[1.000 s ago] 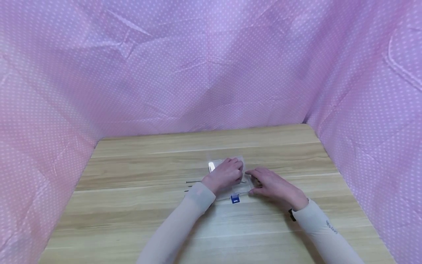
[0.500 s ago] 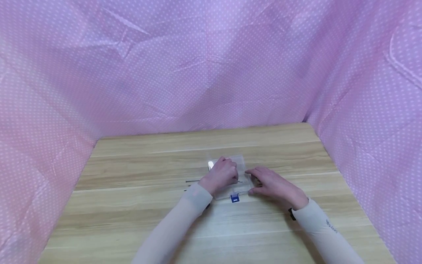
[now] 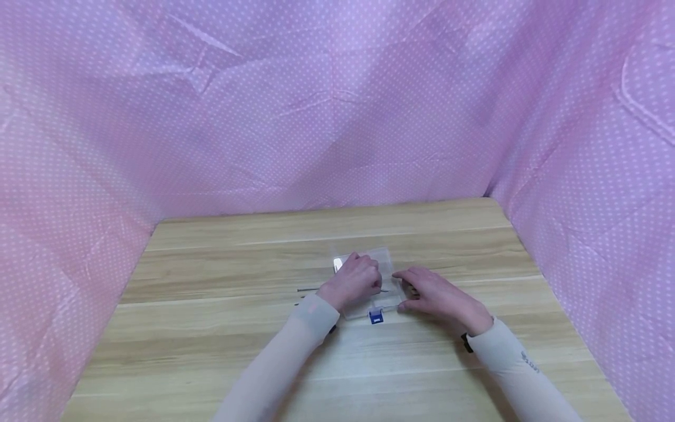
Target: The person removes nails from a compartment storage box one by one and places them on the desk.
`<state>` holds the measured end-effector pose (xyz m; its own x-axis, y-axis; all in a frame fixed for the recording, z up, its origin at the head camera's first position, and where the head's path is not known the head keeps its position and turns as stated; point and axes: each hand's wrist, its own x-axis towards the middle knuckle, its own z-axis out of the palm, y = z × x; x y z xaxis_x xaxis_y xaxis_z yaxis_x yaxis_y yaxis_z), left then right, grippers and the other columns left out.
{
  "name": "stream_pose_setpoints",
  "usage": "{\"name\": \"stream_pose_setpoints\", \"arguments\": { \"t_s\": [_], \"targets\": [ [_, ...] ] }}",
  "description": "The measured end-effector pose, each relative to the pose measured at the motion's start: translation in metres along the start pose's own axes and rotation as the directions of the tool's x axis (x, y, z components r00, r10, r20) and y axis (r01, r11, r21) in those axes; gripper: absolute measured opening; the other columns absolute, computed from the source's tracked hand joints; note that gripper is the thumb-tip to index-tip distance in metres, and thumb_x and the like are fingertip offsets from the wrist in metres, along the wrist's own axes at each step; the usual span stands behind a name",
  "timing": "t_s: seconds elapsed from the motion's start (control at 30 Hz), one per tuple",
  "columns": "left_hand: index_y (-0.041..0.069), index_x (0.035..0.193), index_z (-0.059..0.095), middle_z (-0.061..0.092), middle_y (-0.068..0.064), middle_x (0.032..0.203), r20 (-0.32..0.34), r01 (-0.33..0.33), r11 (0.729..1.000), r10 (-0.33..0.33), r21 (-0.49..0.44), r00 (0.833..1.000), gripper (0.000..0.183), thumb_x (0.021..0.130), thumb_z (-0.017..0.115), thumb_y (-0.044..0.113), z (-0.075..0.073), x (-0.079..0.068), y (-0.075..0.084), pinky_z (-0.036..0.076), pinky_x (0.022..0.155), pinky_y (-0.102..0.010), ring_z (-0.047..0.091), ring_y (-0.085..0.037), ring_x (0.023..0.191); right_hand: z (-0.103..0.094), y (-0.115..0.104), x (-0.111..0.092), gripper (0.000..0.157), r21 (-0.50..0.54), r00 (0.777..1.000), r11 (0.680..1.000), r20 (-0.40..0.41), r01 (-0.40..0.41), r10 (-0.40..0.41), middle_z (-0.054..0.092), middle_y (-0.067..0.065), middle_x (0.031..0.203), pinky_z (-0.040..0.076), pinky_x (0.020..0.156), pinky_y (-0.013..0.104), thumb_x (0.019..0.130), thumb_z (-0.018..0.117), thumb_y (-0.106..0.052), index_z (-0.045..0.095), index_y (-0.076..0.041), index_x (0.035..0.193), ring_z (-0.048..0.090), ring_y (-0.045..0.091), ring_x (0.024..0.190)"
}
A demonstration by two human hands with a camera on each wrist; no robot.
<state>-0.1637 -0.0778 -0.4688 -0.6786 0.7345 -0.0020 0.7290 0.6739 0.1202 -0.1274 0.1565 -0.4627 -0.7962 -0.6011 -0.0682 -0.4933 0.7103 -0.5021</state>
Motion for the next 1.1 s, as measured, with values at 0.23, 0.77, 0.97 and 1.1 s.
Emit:
{"name": "stream_pose_setpoints", "arguments": {
  "t_s": [0.23, 0.77, 0.97, 1.1],
  "targets": [
    [0.03, 0.088, 0.083, 0.062, 0.013, 0.085, 0.001, -0.022, 1.0, 0.022, 0.019, 1.0, 0.011, 0.095, 0.074, 0.026, 0.0, 0.0, 0.0, 0.047, 0.089, -0.032, 0.056, -0.011, 0.085, 0.001, 0.002, -0.001, 0.064, -0.007, 1.0, 1.0, -0.005, 0.002, -0.002, 0.066, 0.009, 0.122, 0.053, 0.099, 0.05, 0.086, 0.085, -0.033, 0.061, -0.002, 0.138, 0.062, 0.027, 0.114],
    [0.028, 0.101, 0.084, 0.066, 0.01, 0.097, -0.008, -0.032, 0.999, 0.032, -0.007, 0.999, 0.011, 0.097, 0.074, 0.031, -0.007, -0.007, -0.002, 0.048, 0.096, -0.036, 0.058, -0.013, 0.094, 0.001, 0.002, -0.002, 0.065, -0.03, 1.0, 1.0, -0.005, 0.002, -0.002, 0.066, 0.01, 0.125, 0.052, 0.101, 0.051, 0.087, 0.084, -0.035, 0.06, -0.003, 0.138, 0.062, 0.029, 0.117],
    [0.021, 0.117, 0.079, 0.065, 0.004, 0.114, -0.077, 0.083, 0.994, -0.089, -0.075, 0.993, 0.031, 0.098, 0.069, 0.044, -0.016, -0.03, -0.005, 0.044, 0.108, -0.042, 0.058, -0.019, 0.116, 0.001, 0.002, -0.004, 0.067, -0.053, 1.0, 0.999, -0.011, 0.007, -0.007, 0.066, 0.007, 0.12, 0.054, 0.096, 0.05, 0.086, 0.085, -0.038, 0.061, -0.004, 0.138, 0.062, 0.026, 0.11],
    [0.016, 0.129, 0.072, 0.064, -0.003, 0.127, -0.09, 0.181, 0.978, -0.191, -0.106, 0.977, 0.055, 0.093, 0.07, 0.059, -0.016, -0.051, -0.003, 0.044, 0.111, -0.048, 0.056, -0.026, 0.125, 0.0, 0.002, -0.007, 0.07, -0.079, 1.0, 0.997, -0.016, -0.013, 0.012, 0.066, 0.007, 0.12, 0.055, 0.094, 0.049, 0.085, 0.085, -0.043, 0.061, -0.005, 0.139, 0.062, 0.025, 0.107]
  ]
}}
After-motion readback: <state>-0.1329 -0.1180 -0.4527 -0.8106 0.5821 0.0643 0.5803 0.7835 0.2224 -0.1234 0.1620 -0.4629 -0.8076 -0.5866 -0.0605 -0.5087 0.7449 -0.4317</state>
